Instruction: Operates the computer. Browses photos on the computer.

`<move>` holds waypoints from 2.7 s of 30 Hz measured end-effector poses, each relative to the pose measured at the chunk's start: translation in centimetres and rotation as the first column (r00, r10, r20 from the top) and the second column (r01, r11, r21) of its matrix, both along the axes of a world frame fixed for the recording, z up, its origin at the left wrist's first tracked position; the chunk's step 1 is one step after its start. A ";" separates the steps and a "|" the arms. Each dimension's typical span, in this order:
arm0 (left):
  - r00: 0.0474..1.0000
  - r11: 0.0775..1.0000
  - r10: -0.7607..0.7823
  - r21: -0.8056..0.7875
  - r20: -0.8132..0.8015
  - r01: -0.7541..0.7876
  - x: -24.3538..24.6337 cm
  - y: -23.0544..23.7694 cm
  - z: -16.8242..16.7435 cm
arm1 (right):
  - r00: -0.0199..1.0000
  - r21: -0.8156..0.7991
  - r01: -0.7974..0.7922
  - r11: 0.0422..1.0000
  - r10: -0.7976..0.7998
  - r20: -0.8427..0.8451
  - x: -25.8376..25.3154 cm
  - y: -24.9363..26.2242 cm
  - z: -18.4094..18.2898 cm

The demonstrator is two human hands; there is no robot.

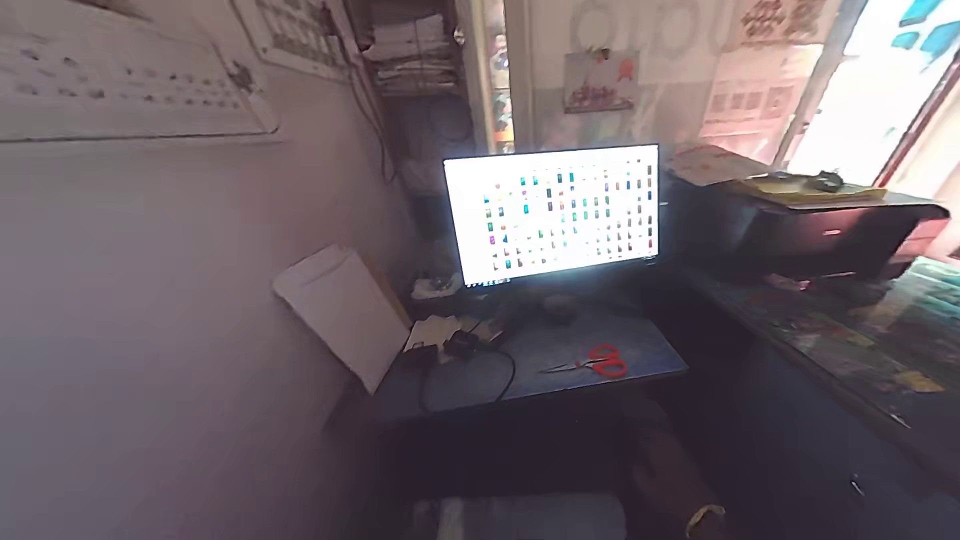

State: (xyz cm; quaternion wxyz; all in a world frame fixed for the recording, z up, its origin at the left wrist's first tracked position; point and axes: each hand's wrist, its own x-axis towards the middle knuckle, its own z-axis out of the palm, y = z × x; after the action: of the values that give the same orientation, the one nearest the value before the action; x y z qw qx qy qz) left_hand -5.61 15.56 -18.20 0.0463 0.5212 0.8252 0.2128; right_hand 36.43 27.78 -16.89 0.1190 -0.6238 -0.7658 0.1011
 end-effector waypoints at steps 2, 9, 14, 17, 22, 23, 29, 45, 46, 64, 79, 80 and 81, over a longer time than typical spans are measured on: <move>1.000 1.000 -0.019 0.010 -0.024 0.019 -0.3 0.0 -0.4 | 1.000 0.096 -0.002 0.995 0.005 -0.027 0.0 -0.2 -0.6; 0.995 0.992 -0.045 0.111 -0.090 0.055 -1.6 0.7 -3.4 | 0.997 0.302 -0.059 0.952 0.073 -0.036 0.5 0.0 -2.0; 0.998 0.998 -0.054 -0.029 -0.034 0.053 -0.4 0.7 0.8 | 0.992 0.385 -0.070 0.920 0.106 -0.073 0.5 0.1 -2.3; 0.998 0.999 -0.049 -0.021 -0.051 0.048 -0.6 0.7 0.1 | 0.991 0.418 -0.069 0.906 0.112 -0.079 0.5 0.1 -2.5; 0.997 0.997 -0.078 -0.010 -0.010 0.078 -0.5 0.5 0.4 | 0.990 0.432 -0.092 0.897 0.130 -0.060 0.5 0.1 -2.4; 0.997 0.997 -0.082 -0.003 -0.008 0.082 -0.4 0.5 0.4 | 0.989 0.428 -0.095 0.899 0.134 -0.061 0.5 0.2 -2.4; 0.997 0.997 -0.080 0.009 -0.012 0.080 -0.4 0.6 0.2 | 0.987 0.466 -0.104 0.879 0.148 -0.058 0.7 0.5 -2.8; 0.993 0.990 -0.101 0.091 -0.054 0.105 -2.0 0.6 -3.6 | 0.986 0.417 -0.086 0.905 0.138 -0.096 0.5 0.0 -2.5; 0.993 0.990 -0.101 0.094 -0.055 0.106 -1.9 0.6 -3.6 | 0.986 0.414 -0.088 0.906 0.139 -0.096 0.5 0.0 -2.5; 0.994 0.990 -0.090 0.107 -0.054 0.096 -1.3 0.2 -2.7 | 0.994 0.177 0.110 0.978 -0.105 -0.040 -0.4 -0.2 -0.7; 0.996 0.995 -0.085 -0.046 -0.008 0.085 0.0 0.4 1.5 | 0.990 0.264 0.133 0.955 -0.117 -0.077 -0.3 0.4 -1.5; 0.996 0.996 -0.090 -0.027 -0.018 0.089 -0.3 0.5 0.9 | 0.990 0.269 0.133 0.954 -0.115 -0.082 -0.3 0.3 -1.5; 0.996 0.996 -0.091 -0.020 -0.024 0.091 -0.5 0.6 0.5 | 0.990 0.268 0.134 0.954 -0.115 -0.083 -0.3 0.3 -1.5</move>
State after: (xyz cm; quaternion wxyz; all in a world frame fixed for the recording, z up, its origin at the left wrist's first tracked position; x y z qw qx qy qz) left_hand -6.14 16.14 -17.71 0.0506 0.5603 0.8031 0.1961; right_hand 36.14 28.03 -18.40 0.2352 -0.6448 -0.7272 0.0078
